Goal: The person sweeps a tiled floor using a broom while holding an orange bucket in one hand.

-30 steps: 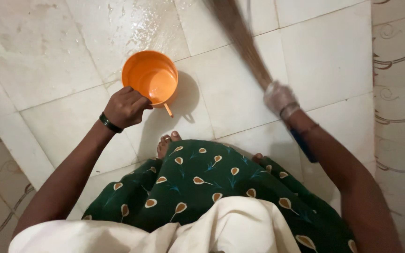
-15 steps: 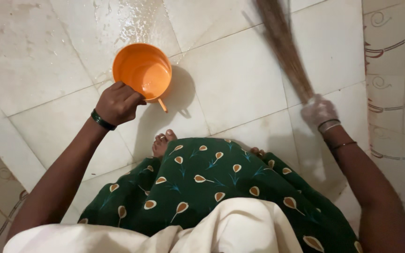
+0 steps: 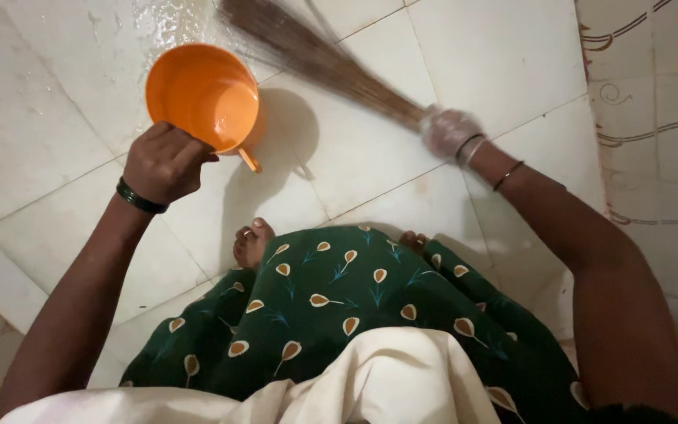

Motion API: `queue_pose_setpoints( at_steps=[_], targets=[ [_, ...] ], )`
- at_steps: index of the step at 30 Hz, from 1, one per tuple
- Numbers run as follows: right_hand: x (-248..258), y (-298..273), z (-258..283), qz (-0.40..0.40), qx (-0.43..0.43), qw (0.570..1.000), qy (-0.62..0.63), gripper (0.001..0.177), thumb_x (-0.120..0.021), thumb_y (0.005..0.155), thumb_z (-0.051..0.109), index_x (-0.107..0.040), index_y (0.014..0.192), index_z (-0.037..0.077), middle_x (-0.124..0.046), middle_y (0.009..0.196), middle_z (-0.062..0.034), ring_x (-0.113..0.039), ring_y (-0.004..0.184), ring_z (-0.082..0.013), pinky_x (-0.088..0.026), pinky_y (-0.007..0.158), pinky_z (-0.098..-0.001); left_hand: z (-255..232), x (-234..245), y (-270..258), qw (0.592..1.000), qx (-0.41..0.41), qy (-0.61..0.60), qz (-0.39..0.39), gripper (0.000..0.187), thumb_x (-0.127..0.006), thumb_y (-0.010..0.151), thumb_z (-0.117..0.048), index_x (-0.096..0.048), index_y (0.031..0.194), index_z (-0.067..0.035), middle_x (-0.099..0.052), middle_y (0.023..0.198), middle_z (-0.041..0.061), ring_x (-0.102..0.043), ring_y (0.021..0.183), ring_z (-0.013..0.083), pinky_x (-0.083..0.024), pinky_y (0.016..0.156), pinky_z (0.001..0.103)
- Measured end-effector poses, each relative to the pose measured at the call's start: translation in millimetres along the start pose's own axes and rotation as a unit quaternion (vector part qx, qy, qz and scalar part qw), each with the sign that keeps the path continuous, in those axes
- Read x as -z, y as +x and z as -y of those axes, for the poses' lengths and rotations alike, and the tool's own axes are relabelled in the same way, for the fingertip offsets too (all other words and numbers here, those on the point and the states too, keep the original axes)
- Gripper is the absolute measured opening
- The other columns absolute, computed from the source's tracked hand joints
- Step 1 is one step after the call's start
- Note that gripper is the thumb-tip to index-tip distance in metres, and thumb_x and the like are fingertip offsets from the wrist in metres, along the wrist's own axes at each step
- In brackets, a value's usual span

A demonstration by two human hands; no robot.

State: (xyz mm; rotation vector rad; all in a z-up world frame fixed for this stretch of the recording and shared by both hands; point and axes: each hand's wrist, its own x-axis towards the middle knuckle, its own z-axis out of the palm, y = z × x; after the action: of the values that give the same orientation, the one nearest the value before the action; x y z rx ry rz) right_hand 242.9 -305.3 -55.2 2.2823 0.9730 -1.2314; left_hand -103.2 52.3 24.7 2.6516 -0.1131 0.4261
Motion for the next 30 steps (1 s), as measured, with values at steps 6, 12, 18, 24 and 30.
queue_pose_setpoints(
  at_steps=[6,12,18,24,30],
  targets=[
    [10,21,-1,-0.083,0.112,0.975,-0.17,0.03,-0.038,0.105,0.018,-0.057,0.121,0.001,-0.073,0.086,-0.0207,-0.073,0.074,-0.0297,-0.058,0.066,-0.0449,18,13,6,0.996,-0.009,0.083,-0.022,0.018,-0.084,0.09,0.0,-0.067,0.088,-0.007,-0.067,0.08,0.006,-0.063,0.075,0.0227,-0.048,0.073,0.037],
    [40,32,-25,-0.097,-0.02,0.994,-0.047,0.036,-0.038,0.107,0.025,-0.056,0.121,-0.004,-0.072,0.082,-0.0208,-0.071,0.069,-0.0298,-0.058,0.063,-0.0425,28,39,-1,0.992,-0.008,0.111,-0.067,0.02,-0.088,0.095,-0.001,-0.068,0.094,-0.005,-0.068,0.085,0.005,-0.066,0.081,0.0241,-0.049,0.074,0.034],
    [-39,-12,-1,0.056,0.124,0.981,-0.135,0.036,-0.034,0.106,0.023,-0.058,0.118,-0.002,-0.068,0.063,-0.007,-0.06,0.046,-0.016,-0.054,0.04,-0.0344,31,41,-24,0.992,0.038,0.112,-0.054,0.022,-0.09,0.09,-0.003,-0.069,0.096,-0.006,-0.067,0.084,0.007,-0.064,0.08,0.0255,-0.048,0.072,0.035],
    [-4,20,-46,-0.067,0.028,0.983,-0.17,0.034,-0.046,0.105,0.024,-0.057,0.123,-0.003,-0.075,0.082,-0.0225,-0.074,0.065,-0.0317,-0.061,0.053,-0.0462,24,44,-36,0.992,0.034,0.115,-0.04,0.019,-0.088,0.09,-0.002,-0.07,0.096,-0.006,-0.07,0.087,0.005,-0.067,0.083,0.0236,-0.051,0.077,0.033],
    [29,33,-39,-0.156,0.007,0.987,-0.021,0.041,-0.057,0.093,0.024,-0.059,0.122,-0.005,-0.072,0.095,-0.0309,-0.072,0.087,-0.0436,-0.059,0.078,-0.0511,25,68,-67,0.991,0.038,0.123,-0.034,0.019,-0.087,0.093,0.0,-0.069,0.096,-0.005,-0.07,0.087,0.006,-0.068,0.084,0.0227,-0.051,0.078,0.033]
  ],
)
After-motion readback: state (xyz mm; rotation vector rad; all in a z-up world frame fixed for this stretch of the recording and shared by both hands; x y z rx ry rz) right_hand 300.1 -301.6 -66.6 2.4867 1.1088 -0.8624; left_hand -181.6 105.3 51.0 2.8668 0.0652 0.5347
